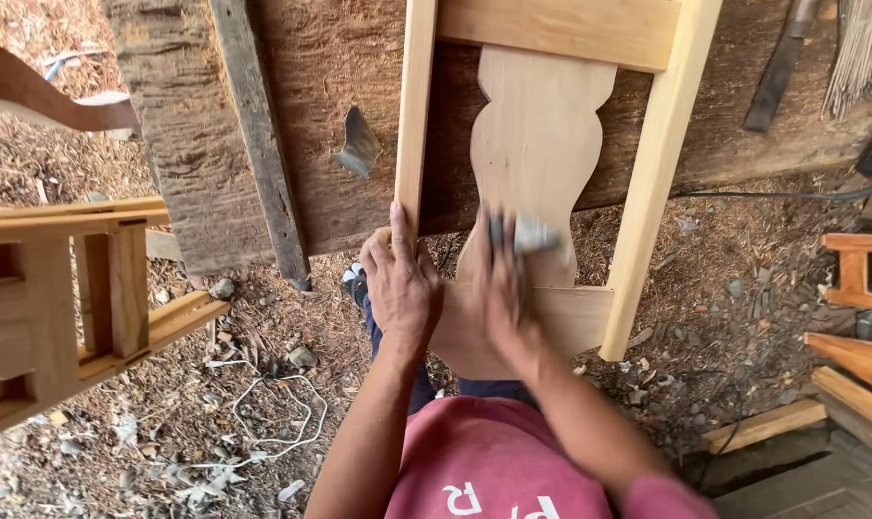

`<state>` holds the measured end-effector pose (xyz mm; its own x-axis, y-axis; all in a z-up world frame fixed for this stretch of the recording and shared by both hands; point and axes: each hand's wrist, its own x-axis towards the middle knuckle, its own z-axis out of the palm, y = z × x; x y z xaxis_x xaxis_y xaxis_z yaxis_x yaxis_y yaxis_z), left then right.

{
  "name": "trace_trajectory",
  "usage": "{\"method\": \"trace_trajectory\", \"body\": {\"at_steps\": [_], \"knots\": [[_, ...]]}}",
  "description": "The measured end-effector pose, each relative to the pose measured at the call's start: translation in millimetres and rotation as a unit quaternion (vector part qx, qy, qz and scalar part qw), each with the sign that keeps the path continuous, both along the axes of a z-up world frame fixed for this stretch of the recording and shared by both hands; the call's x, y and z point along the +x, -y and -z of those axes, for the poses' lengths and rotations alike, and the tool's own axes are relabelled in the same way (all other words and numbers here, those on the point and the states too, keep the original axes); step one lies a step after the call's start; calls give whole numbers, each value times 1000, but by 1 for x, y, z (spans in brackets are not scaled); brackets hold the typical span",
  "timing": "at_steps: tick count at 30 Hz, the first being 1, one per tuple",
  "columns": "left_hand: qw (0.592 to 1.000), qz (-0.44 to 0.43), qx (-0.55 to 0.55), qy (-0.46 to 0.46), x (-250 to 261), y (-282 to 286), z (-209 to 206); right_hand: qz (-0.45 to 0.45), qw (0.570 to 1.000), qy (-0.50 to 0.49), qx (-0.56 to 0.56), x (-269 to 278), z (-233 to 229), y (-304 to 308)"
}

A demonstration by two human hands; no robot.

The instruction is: The person sands a long, rectangular wooden piece on a workbench using a sanding block. They then move to a larger wooden chair frame and sand the curved seat and the frame's legs and rails.

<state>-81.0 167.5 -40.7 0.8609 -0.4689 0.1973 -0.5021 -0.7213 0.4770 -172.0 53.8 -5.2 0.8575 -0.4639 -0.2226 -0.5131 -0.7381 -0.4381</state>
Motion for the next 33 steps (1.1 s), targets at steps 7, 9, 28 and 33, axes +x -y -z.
{"method": "trace_trajectory", "body": {"at_steps": [7, 9, 28, 33], "knots": [[1000, -4, 3, -22, 0, 0, 1, -31, 998, 43, -36, 44, 14, 48], [1000, 1, -1, -19, 1, 0, 0, -59, 989, 51, -127, 87, 23, 85], [998, 22, 12, -57, 1, -3, -3, -33, 989, 35, -139, 66, 8, 63], [998, 20, 36, -42, -1, -8, 1, 32, 996, 34, -73, 23, 16, 16]]}}
